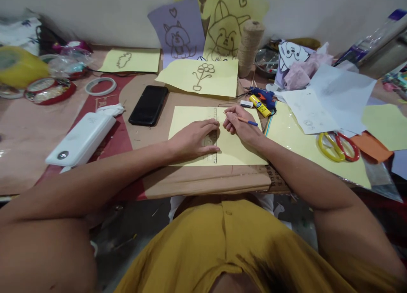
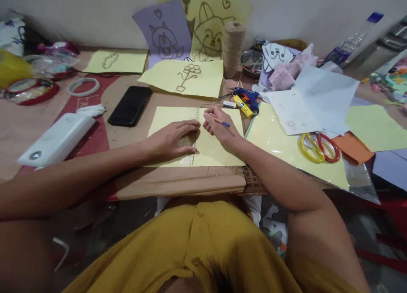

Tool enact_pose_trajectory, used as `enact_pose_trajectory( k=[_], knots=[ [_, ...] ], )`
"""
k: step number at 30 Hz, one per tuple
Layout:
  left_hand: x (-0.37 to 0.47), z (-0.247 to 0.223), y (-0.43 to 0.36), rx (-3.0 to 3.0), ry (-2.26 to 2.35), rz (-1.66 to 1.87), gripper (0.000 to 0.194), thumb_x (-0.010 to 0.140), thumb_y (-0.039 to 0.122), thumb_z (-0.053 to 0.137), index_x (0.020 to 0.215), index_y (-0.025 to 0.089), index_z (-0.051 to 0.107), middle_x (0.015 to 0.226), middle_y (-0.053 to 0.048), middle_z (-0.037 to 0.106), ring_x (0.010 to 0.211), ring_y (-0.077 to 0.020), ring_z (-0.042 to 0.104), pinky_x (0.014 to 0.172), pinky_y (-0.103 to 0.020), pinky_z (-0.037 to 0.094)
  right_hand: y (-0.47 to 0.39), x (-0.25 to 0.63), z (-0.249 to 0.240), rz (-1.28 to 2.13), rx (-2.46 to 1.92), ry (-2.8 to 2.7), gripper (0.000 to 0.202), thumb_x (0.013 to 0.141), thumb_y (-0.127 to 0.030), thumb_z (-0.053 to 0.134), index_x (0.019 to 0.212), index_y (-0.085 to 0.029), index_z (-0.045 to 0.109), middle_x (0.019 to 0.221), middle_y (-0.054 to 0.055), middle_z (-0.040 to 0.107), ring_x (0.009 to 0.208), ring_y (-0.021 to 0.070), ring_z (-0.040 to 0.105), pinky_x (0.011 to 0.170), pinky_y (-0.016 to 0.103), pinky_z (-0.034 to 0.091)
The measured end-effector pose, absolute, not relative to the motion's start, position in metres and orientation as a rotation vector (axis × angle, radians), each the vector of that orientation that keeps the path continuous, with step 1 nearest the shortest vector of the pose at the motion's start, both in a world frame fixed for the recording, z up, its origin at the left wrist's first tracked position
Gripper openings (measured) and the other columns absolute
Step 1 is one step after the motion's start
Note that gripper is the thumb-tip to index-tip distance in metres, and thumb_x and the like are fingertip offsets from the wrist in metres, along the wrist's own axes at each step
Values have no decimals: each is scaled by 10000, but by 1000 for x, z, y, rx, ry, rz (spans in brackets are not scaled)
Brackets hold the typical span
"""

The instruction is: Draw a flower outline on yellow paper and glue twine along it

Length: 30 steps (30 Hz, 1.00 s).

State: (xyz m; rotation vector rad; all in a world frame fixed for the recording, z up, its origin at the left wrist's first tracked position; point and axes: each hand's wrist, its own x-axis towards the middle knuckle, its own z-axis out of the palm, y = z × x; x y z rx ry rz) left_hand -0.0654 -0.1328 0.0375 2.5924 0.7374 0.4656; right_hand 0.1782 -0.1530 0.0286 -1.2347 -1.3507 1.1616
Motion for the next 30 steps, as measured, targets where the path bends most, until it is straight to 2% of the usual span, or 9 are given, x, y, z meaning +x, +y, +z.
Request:
enact_pose_trajectory(
  k=[3, 6, 9, 15, 22, 30],
  knots=[
    [-63, 36, -132, 2563, 722, 530, 425, 979, 416, 924, 1300, 173, 789, 1517, -201, 745, 1410, -347, 738, 1225, -481, 582, -152, 178, 27, 1161, -1226, -1346, 348, 1071, -602, 732, 1116, -270, 634, 840, -7, 726, 694, 136, 625, 613, 276, 515],
    [-59, 32, -130, 2592, 742, 590, 163, 1087, 298, 775, 1185, 182, 833, 1403, -159, 806, 1321, -304, 781, 1185, -447, 610, -152, 178, 26, 1163, -1209, -1335, 341, 1065, -586, 740, 1108, -263, 639, 833, -5, 721, 684, 136, 624, 603, 277, 504],
    [-55, 29, -127, 2666, 770, 655, 223, 1140, 206, 633, 1149, 183, 855, 1326, -127, 838, 1249, -274, 799, 1157, -429, 627, -152, 176, 24, 1168, -1212, -1311, 351, 1047, -585, 740, 1103, -252, 646, 819, -3, 721, 669, 140, 622, 589, 278, 491],
    [-51, 23, -121, 2760, 713, 782, 178, 1114, 189, 693, 1043, 166, 855, 1170, -121, 849, 1075, -250, 810, 1000, -376, 666, -151, 175, 21, 1188, -1188, -1301, 423, 1018, -626, 734, 1145, -232, 648, 842, 5, 734, 682, 145, 629, 597, 283, 485],
    [-53, 17, -118, 2803, 627, 865, 274, 1156, 221, 661, 981, 166, 865, 1208, -121, 850, 1064, -230, 826, 975, -349, 667, -152, 176, 21, 1206, -1198, -1295, 434, 1013, -628, 750, 1154, -230, 650, 857, 5, 736, 685, 142, 618, 607, 286, 479],
    [-54, 20, -121, 2807, 685, 846, 223, 1142, 195, 682, 1027, 173, 871, 1198, -95, 874, 1128, -228, 847, 985, -312, 673, -152, 177, 20, 1196, -1193, -1350, 438, 1030, -633, 722, 1167, -221, 662, 871, 5, 738, 708, 142, 633, 633, 292, 496]
  ],
)
